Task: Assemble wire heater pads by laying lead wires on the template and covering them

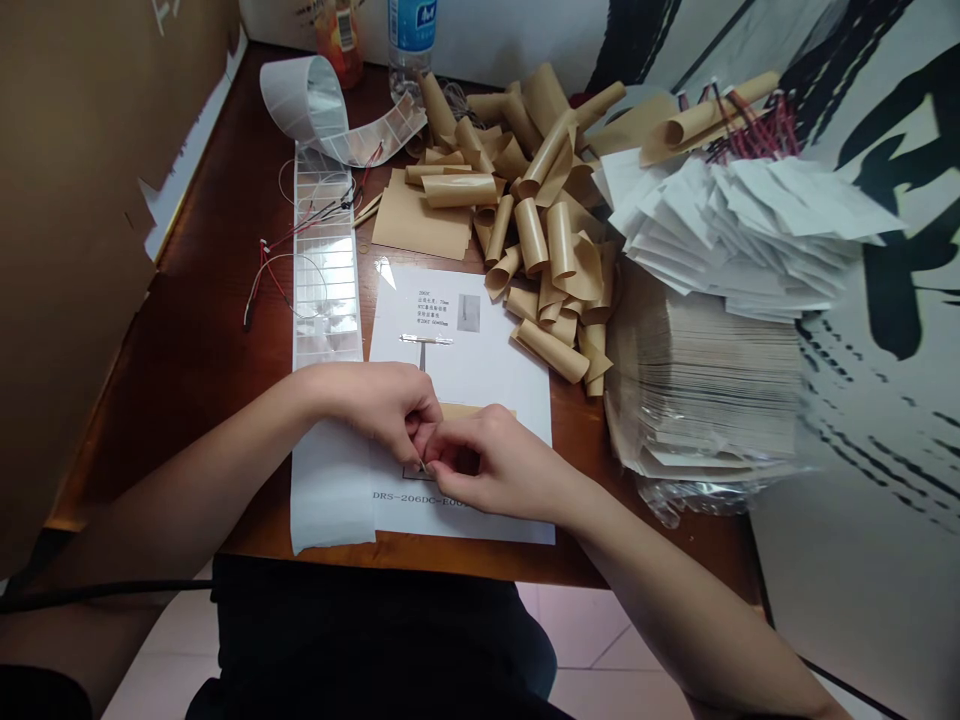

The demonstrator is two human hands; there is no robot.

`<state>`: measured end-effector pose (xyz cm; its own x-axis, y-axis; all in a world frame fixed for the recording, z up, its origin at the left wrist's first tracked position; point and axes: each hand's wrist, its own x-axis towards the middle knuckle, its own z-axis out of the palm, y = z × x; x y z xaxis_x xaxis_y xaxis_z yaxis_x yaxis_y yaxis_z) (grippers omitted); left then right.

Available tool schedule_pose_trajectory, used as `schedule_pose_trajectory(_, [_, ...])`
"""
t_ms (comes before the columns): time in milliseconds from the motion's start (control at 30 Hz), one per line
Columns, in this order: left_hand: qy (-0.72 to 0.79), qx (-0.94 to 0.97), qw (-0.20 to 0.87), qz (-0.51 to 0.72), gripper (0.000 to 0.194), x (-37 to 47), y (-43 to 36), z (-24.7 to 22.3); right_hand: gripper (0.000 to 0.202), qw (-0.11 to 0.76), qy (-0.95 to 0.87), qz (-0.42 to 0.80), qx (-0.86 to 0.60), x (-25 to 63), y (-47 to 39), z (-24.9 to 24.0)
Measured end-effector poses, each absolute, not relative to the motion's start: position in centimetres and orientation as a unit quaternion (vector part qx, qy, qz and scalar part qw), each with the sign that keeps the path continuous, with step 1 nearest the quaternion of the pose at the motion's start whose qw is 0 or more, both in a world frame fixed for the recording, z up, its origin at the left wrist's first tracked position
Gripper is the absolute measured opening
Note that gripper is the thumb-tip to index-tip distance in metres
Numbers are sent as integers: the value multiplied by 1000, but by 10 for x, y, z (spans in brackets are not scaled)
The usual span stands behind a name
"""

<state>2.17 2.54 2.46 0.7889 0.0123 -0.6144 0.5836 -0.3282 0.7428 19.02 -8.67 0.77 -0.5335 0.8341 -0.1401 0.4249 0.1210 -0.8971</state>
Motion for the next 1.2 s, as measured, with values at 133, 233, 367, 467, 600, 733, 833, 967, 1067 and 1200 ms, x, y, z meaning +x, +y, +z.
schedule_pose_trajectory(133, [190,776,543,-259,9,22,25,24,13,201,-718,501,-438,190,-87,7])
schedule_pose_trajectory(233, [189,775,545,-257,8,23,25,25,13,201,-721,497,-438,190,-87,6])
schedule_pose_trajectory(367, [195,775,543,-258,7,22,25,25,13,205,-724,492,-438,190,-87,5])
schedule_pose_trajectory(467, [193,775,543,-259,8,22,26,26,14,198,-721,498,-439,190,-87,7])
schedule_pose_trajectory(600, [195,776,540,-262,8,22,26,27,14,195,-716,506,-439,190,-87,8])
schedule_pose_trajectory(733, [192,777,541,-259,8,22,25,26,13,198,-721,498,-439,190,-87,8])
schedule_pose_trajectory(833, [191,775,545,-257,8,21,25,25,13,194,-721,497,-442,190,-87,7])
schedule_pose_trajectory(967, [196,775,543,-259,8,22,25,25,13,192,-721,499,-440,190,-87,7])
schedule_pose_trajectory(1067, [197,775,542,-260,9,22,25,25,13,192,-720,499,-442,190,-87,8])
schedule_pose_trajectory(1200, [194,776,541,-261,9,22,25,25,12,191,-718,498,-446,188,-88,9])
